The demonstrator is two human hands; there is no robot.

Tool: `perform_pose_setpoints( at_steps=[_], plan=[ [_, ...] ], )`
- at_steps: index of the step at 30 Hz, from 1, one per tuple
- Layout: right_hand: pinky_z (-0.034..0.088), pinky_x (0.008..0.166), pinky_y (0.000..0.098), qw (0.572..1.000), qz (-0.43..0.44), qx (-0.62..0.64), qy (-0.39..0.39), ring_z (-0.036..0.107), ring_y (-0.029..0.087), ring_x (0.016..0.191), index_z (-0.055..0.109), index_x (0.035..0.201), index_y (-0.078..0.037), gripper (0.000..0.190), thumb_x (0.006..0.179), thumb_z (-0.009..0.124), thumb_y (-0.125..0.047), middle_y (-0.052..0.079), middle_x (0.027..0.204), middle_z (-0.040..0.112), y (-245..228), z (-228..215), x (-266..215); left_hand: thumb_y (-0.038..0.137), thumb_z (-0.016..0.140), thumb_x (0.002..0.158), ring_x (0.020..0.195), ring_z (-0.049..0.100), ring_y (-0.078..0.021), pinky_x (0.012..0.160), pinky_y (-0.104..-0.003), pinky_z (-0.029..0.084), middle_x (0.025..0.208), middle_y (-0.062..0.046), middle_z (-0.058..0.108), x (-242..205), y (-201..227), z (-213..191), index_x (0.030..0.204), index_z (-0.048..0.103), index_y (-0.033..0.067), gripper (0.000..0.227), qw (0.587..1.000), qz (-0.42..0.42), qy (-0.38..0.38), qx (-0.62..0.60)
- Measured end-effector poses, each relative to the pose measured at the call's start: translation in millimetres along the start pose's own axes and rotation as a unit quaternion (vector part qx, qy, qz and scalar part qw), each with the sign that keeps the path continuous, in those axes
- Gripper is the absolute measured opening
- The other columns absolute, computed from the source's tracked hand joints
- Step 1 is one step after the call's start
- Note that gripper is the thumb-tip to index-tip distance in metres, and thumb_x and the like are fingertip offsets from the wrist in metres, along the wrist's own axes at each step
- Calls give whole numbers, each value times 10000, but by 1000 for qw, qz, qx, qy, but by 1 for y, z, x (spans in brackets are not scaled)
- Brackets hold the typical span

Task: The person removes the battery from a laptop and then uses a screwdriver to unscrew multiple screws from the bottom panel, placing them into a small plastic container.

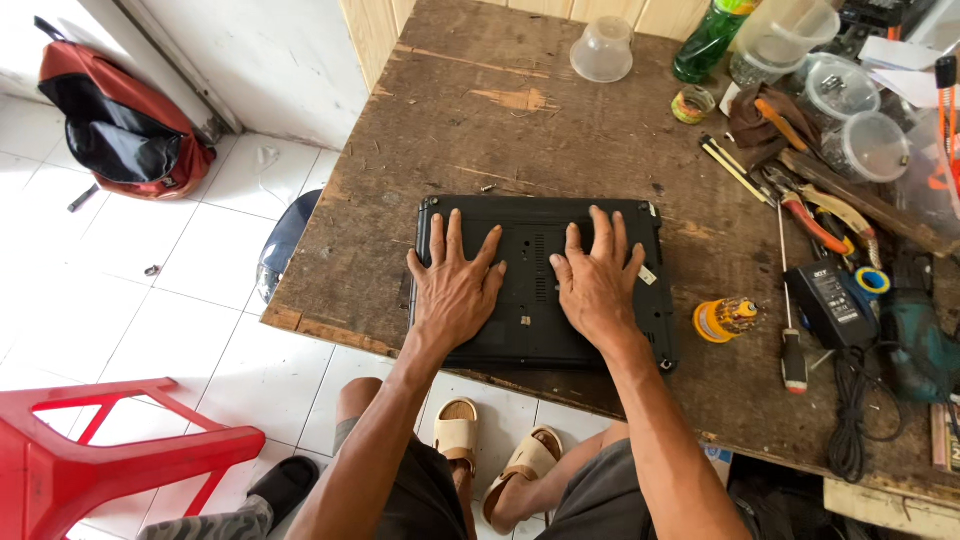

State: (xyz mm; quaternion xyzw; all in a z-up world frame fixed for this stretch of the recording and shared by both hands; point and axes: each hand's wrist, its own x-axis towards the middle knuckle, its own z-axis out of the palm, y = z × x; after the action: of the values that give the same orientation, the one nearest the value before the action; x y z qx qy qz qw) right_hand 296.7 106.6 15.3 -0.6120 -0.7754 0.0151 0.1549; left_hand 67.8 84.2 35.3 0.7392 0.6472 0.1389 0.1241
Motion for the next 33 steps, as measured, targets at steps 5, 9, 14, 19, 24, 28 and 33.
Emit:
perform_pose_setpoints(
  at_steps=[5,9,14,19,24,28,33],
  plan=[
    [177,1133,955,999,9,30,-22,249,571,1653,649,1577,-178,492,1183,510,-437,237,1735,332,-15,-16,5,589,503,1128,1703,158,-483,1161,-865,250,1815,-242,253,5,4,-4,1692,500,351,612,1000,-1,1,13],
    [178,1168,927,999,11,37,-5,275,536,1658,643,1587,-222,489,1179,522,-463,209,1745,347,-5,2,2,577,555,1124,1661,246,-496,1137,-849,282,1750,-260,324,14,-2,2,1670,535,244,640,999,3,44,-6],
    [267,1215,854,994,41,82,60,455,457,1577,664,1536,-155,482,1127,682,-410,191,1637,490,9,12,2,470,670,1114,1595,354,-402,1193,-811,237,1586,-181,457,20,-7,14,1459,684,182,450,990,-1,134,-50],
    [293,1176,832,991,55,72,94,484,454,1539,708,1366,-166,408,1025,791,-374,176,1558,527,-4,24,16,401,719,1076,1599,398,-361,1243,-804,219,1578,-151,519,20,-8,18,1403,666,179,399,985,-22,143,-88],
    [269,1118,883,977,99,124,140,426,537,1529,621,1177,-156,576,849,957,-490,220,1556,486,-38,39,58,341,799,1038,1673,230,-511,1277,-832,219,1740,-297,317,13,-1,1,1608,432,31,745,974,-69,151,-154],
    [164,1101,978,973,135,169,86,325,544,1581,504,1108,-180,588,840,913,-506,203,1534,470,-64,12,83,359,819,1006,1694,187,-516,1319,-776,237,1793,-316,227,20,-9,6,1717,285,41,944,970,-95,128,-181],
    [99,1070,1061,973,144,179,-29,384,430,1520,515,1043,-166,459,900,814,-485,107,1284,539,-73,-10,85,344,814,1013,1714,132,-506,1347,-741,205,1829,-306,154,13,-7,-1,1774,125,35,1072,961,-108,106,-231]
  ],
)
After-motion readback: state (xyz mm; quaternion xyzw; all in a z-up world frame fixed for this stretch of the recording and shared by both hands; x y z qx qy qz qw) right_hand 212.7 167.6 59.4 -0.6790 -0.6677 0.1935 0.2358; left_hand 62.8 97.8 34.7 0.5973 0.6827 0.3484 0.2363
